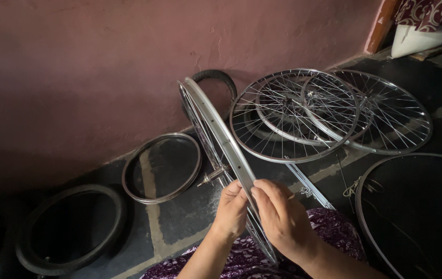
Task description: The person inserts bicycle spokes into the hub and rim of a wheel, then secures them by hand. They repeat this process for multiple spokes, rotating the wheel to access different sections.
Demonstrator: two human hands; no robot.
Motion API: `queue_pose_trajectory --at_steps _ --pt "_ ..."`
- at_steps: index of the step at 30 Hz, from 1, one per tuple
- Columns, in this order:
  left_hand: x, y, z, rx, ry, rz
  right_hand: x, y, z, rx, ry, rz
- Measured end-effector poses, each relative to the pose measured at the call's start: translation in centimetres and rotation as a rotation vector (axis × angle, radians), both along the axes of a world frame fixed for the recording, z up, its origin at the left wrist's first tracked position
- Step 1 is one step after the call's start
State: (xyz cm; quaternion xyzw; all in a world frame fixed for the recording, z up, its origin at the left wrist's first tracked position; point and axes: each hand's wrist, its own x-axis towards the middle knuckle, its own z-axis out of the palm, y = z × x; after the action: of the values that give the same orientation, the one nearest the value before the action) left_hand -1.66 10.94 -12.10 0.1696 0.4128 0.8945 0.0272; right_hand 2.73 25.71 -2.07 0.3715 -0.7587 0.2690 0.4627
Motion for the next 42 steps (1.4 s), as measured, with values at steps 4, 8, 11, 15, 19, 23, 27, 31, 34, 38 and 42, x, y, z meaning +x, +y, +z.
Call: queue_pose_trajectory --at_steps 4,8,11,15,19,23,27,31,34,38,42 --pt "0.0 0.0 -0.1 0.0 -0.008 0.007 0.0 0.0 0.2 0.009 0.005 -0.006" --pt "0.0 0.0 -0.2 0.008 0.008 0.006 0.0 0.0 0.4 0.012 0.011 0.005" --pt "-0.1 -0.1 -0.3 0.011 0.002 0.009 0.0 -0.1 0.4 -0.008 0.024 0.007" --pt "0.0 -0.2 -0.4 0.018 0.009 0.006 0.1 -0.1 0.1 0.001 0.011 0.003" --pt "0.1 -0.3 -0.3 0.013 0.039 -0.031 0.3 0.0 -0.7 0.012 0.008 0.027" --pt "0.1 -0.7 0.4 0.007 0.029 -0.084 0.3 0.1 -1.6 0.03 0.062 0.015" --pt "0.3 -1.0 1.3 -0.034 0.042 -0.15 0.5 0.7 -2.1 0.003 0.014 -0.021" --pt "0.4 -1.0 1.1 -0.032 -0.035 -0.143 0.9 1.3 -3.2 -0.004 -0.092 -0.037" --pt "0.1 -0.8 0.3 -0.003 -0.006 -0.125 1.2 1.6 -5.4 -0.121 -0.301 0.107" --pt "-0.1 -0.9 -0.4 0.001 -0.022 -0.115 1.9 1.4 -10.3 -0.3 -0.338 0.193" --pt "0.2 -1.3 0.1 -0.012 -0.037 -0.172 2.6 1.1 -15.1 -0.377 -0.326 0.277"
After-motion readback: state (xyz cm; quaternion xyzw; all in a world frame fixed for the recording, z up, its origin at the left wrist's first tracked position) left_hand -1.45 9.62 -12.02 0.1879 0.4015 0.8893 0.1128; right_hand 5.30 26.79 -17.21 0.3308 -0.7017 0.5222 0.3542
